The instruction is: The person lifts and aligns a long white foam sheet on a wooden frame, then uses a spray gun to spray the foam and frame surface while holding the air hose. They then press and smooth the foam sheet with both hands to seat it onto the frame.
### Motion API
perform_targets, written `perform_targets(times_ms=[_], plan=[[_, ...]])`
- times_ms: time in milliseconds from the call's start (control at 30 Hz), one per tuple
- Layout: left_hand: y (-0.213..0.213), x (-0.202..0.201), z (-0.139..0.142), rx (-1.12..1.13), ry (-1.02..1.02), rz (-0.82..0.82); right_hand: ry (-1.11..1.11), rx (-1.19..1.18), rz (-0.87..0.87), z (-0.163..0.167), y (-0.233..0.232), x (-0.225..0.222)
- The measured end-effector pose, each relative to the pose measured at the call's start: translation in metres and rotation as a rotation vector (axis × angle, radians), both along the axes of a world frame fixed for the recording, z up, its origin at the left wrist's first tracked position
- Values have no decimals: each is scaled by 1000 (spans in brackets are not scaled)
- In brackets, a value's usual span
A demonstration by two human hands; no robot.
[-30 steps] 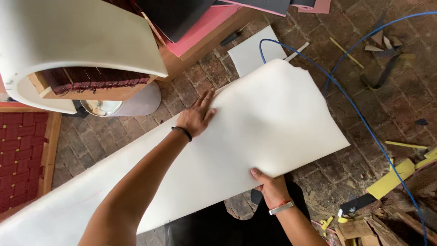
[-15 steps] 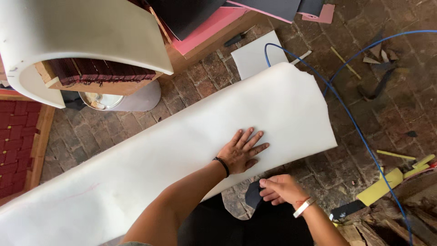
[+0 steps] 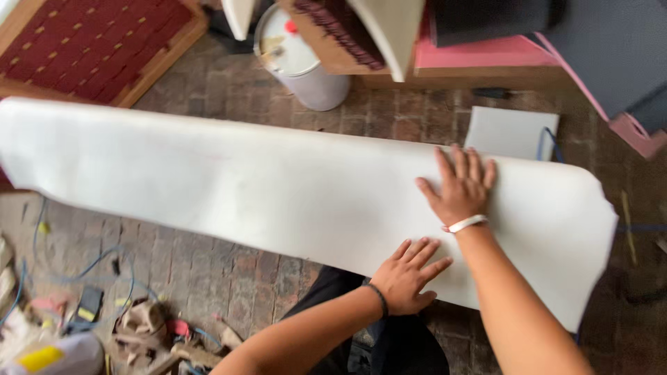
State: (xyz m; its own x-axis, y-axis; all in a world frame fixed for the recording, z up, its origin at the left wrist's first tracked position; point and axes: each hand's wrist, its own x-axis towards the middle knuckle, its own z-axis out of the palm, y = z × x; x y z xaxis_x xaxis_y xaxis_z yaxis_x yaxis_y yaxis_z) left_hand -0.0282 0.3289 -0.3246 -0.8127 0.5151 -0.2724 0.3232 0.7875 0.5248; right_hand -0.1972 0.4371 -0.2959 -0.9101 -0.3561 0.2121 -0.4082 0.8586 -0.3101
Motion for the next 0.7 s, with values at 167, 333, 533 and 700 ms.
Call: perform_targets(times_ms=[167,333,533,700], plan=[[-122,59,-2,-103,25,442,16,42,11,-27,-18,5],[-207,64,-9,-442,300,477,21,63,40,-47,-22,6],[-249,51,-8,-290,286,414,2,76,50,-57,-24,9],[-259,36,7,-140,160,367,34,102,44,-55,-31,1]])
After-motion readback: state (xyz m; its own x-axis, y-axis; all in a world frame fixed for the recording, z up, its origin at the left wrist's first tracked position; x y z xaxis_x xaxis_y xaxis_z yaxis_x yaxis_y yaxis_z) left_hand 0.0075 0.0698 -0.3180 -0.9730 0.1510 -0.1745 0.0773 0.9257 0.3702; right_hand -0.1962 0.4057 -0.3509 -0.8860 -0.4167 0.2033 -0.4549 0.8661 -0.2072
